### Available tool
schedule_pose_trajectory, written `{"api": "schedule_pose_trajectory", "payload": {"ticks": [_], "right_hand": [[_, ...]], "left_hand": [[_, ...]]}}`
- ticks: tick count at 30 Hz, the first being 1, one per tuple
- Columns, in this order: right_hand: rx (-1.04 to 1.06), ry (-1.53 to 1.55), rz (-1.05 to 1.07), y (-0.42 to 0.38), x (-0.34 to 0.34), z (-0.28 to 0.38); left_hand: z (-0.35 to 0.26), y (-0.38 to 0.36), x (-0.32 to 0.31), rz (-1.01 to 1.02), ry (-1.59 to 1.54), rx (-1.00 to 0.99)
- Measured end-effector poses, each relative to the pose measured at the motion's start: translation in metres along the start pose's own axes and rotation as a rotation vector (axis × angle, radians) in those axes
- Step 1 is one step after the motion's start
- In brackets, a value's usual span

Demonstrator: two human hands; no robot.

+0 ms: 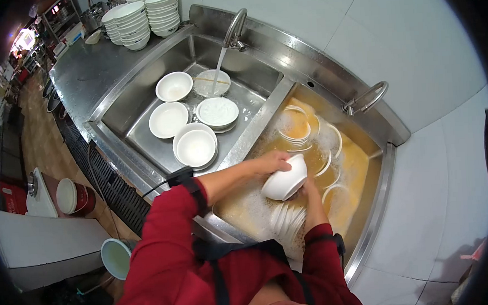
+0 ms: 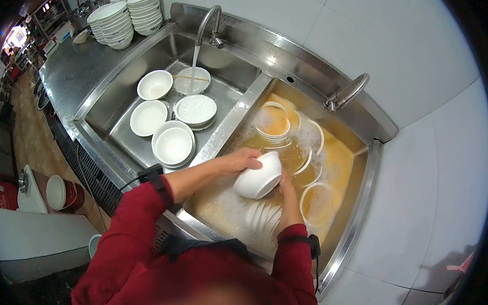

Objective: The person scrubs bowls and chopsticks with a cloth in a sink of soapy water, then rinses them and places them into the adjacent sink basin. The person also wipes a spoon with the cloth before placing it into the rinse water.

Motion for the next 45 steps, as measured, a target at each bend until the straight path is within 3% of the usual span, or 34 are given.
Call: {"api": "schedule_pose_trajectory", "payload": {"ticks": [2, 4, 5, 6, 8, 9, 10, 12, 13, 15, 19, 21, 25, 27, 30, 31, 33, 34, 37, 40, 42, 44, 45], "right_hand": [[0.554, -0.548, 0.090, 0.119, 0.097, -0.145], [0.756, -1.252, 0.140, 0.008, 0.019, -0.074], [0.087, -1.692, 0.203, -0.048, -0.047, -0.010], [0.085, -1.688, 0.204, -0.044, -0.043, -0.015], [0.710, -1.389, 0.254, -0.029, -0.034, -0.027], [0.379, -1.008, 0.212, -0.015, -0.023, -0.034], [0.379, -1.005, 0.214, -0.022, -0.028, -0.028], [0.088, -0.255, 0.177, -0.049, -0.048, -0.001], [0.086, -0.254, 0.177, -0.048, -0.048, -0.001], [0.175, -0.489, 0.193, -0.044, -0.044, -0.001], [0.384, -0.574, 0.084, -0.027, -0.037, -0.029], [0.266, -0.681, 0.025, -0.024, -0.034, -0.034], [0.302, -0.677, 0.040, -0.018, -0.031, -0.044], [0.543, -1.033, -0.048, -0.014, -0.031, -0.045], [0.551, -0.991, -0.038, -0.025, -0.037, -0.040], [0.551, -0.991, -0.042, -0.032, -0.043, -0.035], [0.307, -0.806, -0.047, -0.043, -0.053, -0.026], [0.307, -0.806, -0.051, -0.042, -0.051, -0.027], [0.351, -0.867, -0.092, -0.033, -0.042, -0.036], [0.443, -1.122, -0.136, -0.029, -0.039, -0.040], [0.443, -0.953, -0.151, -0.034, -0.045, -0.037], [0.528, -1.024, -0.176, -0.031, -0.044, -0.041], [0.613, -1.088, -0.196, -0.031, -0.045, -0.041]], "left_hand": [[-0.038, -0.036, 0.009, -0.014, -0.287, -0.044], [-0.085, -0.070, 0.027, -0.111, -0.346, -0.202], [-0.103, -0.085, 0.042, -0.175, -0.353, -0.284], [-0.117, -0.099, 0.061, -0.320, -0.270, -0.363], [-0.143, -0.127, 0.087, -0.564, -0.181, -0.442], [-0.144, -0.138, 0.110, -0.653, -0.081, -0.441], [-0.139, -0.147, 0.137, -0.737, 0.017, -0.437], [-0.125, -0.162, 0.188, -0.930, 0.241, -0.323], [-0.115, -0.171, 0.209, -0.929, 0.241, -0.321], [-0.105, -0.189, 0.239, -1.219, 0.844, -0.044], [-0.077, -0.223, 0.255, -1.241, 0.814, 0.138], [-0.054, -0.233, 0.265, -1.181, 0.627, 0.218], [-0.034, -0.228, 0.262, -1.137, 0.591, 0.324], [-0.034, -0.224, 0.255, -1.127, 0.666, 0.372], [-0.031, -0.214, 0.254, -1.076, 0.732, 0.495], [-0.027, -0.210, 0.257, -1.036, 0.810, 0.542], [-0.022, -0.203, 0.256, -0.947, 0.914, 0.613], [-0.021, -0.201, 0.256, -0.943, 0.915, 0.611], [-0.018, -0.197, 0.251, -0.649, 0.872, 0.778], [-0.027, -0.192, 0.263, -0.545, 0.792, 0.866], [-0.033, -0.187, 0.294, -0.838, 0.809, 0.759], [-0.020, -0.188, 0.348, -1.152, 1.099, 0.569], [-0.018, -0.188, 0.359, -1.152, 1.091, 0.565]]}}
Point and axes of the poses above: each hand's wrist, its own y-axis towards the middle knuckle, its own x-axis out of the back of the hand, z = x × y, the point moved 1 cm from there along y, towards the middle knuckle, and after that the axes turned 3 degrees about x, right-handed, at the moved point
